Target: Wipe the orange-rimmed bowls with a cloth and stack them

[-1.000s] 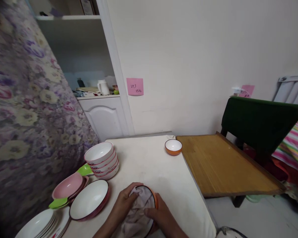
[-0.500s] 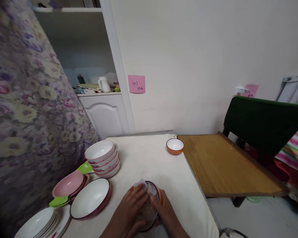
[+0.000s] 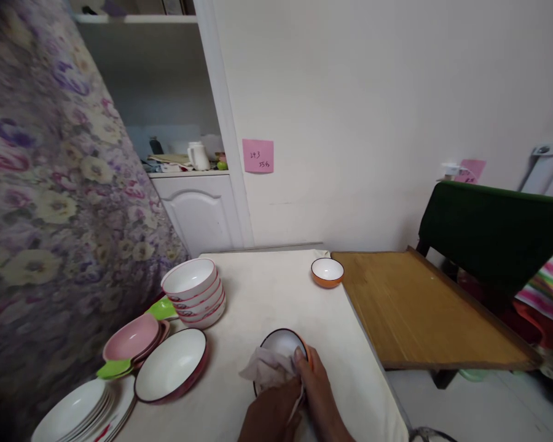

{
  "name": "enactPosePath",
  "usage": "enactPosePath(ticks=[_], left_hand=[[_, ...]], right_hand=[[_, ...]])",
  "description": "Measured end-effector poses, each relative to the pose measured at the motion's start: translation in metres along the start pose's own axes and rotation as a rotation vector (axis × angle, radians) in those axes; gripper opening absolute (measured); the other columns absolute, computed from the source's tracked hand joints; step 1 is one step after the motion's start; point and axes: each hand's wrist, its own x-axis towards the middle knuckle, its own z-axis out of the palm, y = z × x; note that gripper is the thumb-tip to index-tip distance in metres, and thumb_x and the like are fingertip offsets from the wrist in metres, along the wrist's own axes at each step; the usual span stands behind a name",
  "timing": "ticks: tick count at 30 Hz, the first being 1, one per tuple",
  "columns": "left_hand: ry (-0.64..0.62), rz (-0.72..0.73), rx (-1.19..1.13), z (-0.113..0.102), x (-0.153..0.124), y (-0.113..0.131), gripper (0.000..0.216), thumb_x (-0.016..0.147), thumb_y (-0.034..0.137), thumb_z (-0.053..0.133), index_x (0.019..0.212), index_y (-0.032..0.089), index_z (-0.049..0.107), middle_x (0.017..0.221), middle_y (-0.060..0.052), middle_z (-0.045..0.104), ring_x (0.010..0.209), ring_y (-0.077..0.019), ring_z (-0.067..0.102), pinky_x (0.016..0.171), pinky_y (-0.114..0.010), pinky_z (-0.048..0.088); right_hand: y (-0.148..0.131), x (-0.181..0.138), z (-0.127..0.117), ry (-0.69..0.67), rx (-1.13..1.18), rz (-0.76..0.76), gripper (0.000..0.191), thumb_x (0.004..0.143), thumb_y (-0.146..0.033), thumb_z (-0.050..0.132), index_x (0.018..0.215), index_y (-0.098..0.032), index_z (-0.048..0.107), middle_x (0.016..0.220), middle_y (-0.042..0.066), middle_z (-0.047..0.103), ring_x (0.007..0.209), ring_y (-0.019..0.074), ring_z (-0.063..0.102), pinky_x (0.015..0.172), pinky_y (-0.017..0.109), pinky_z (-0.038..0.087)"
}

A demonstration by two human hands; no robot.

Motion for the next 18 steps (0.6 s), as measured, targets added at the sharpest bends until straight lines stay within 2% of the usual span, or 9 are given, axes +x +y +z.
enactPosePath(ticks=[3,6,8,11,14,16,18], left_hand=[[0.023,0.147,0.005,-0.003,-0.001,-0.016,0.039,0.081,0.012,0.048,0.120,0.017,0.053,0.125,-0.016,0.061,0.106,-0.0306,0.063,0.088,-0.047,0.052],[-0.027,0.299,0.045,-0.017,-0.007,-0.039,0.038,0.088,0.015,0.040,0.125,0.020,0.050,0.132,-0.011,0.057,0.122,-0.0291,0.051,0.103,-0.053,0.038],[-0.062,0.331,0.057,-0.025,-0.009,-0.045,0.040,0.089,0.017,0.041,0.128,0.021,0.047,0.136,-0.009,0.054,0.127,-0.0280,0.046,0.108,-0.051,0.032],[-0.029,0.177,0.008,-0.021,-0.007,-0.032,0.031,0.089,0.019,0.040,0.115,0.021,0.058,0.119,-0.010,0.067,0.109,-0.0274,0.061,0.096,-0.044,0.045],[0.139,-0.042,-0.106,0.000,0.000,-0.010,0.036,0.093,0.031,0.030,0.111,0.020,0.059,0.101,-0.013,0.072,0.089,-0.0269,0.068,0.075,-0.038,0.053],[0.189,-0.083,-0.171,0.012,0.005,-0.003,0.041,0.092,0.035,0.029,0.119,0.018,0.054,0.104,-0.016,0.070,0.090,-0.0282,0.067,0.073,-0.039,0.052],[0.132,-0.014,-0.168,0.016,0.007,-0.007,0.041,0.090,0.032,0.035,0.124,0.015,0.050,0.111,-0.017,0.068,0.095,-0.0293,0.065,0.078,-0.040,0.051]], right_hand=[[-0.004,0.004,-0.005,0.022,-0.054,-0.023,0.048,0.082,-0.057,0.049,0.113,-0.021,0.057,0.111,0.005,0.066,0.108,0.0241,0.057,0.095,0.035,0.042],[-0.001,0.013,-0.010,0.062,-0.112,-0.040,0.052,0.076,-0.060,0.054,0.109,-0.020,0.059,0.106,0.005,0.068,0.105,0.0253,0.059,0.095,0.037,0.041],[0.003,0.018,-0.012,0.057,-0.129,-0.053,0.053,0.074,-0.060,0.057,0.107,-0.019,0.059,0.106,0.006,0.067,0.106,0.0264,0.058,0.097,0.038,0.040],[0.006,0.017,-0.011,0.037,-0.112,-0.032,0.057,0.072,-0.055,0.062,0.115,-0.018,0.054,0.111,0.007,0.065,0.108,0.0270,0.057,0.096,0.038,0.042],[0.007,0.009,-0.006,0.039,-0.081,-0.038,0.061,0.072,-0.048,0.066,0.123,-0.021,0.048,0.116,0.006,0.063,0.109,0.0253,0.056,0.096,0.035,0.042],[0.007,0.006,-0.004,0.073,-0.084,-0.048,0.059,0.073,-0.049,0.065,0.123,-0.021,0.049,0.116,0.005,0.063,0.109,0.0243,0.057,0.096,0.034,0.042],[0.007,0.007,-0.005,0.112,-0.106,-0.035,0.055,0.075,-0.052,0.061,0.120,-0.021,0.052,0.113,0.005,0.064,0.108,0.0239,0.057,0.095,0.033,0.042]])
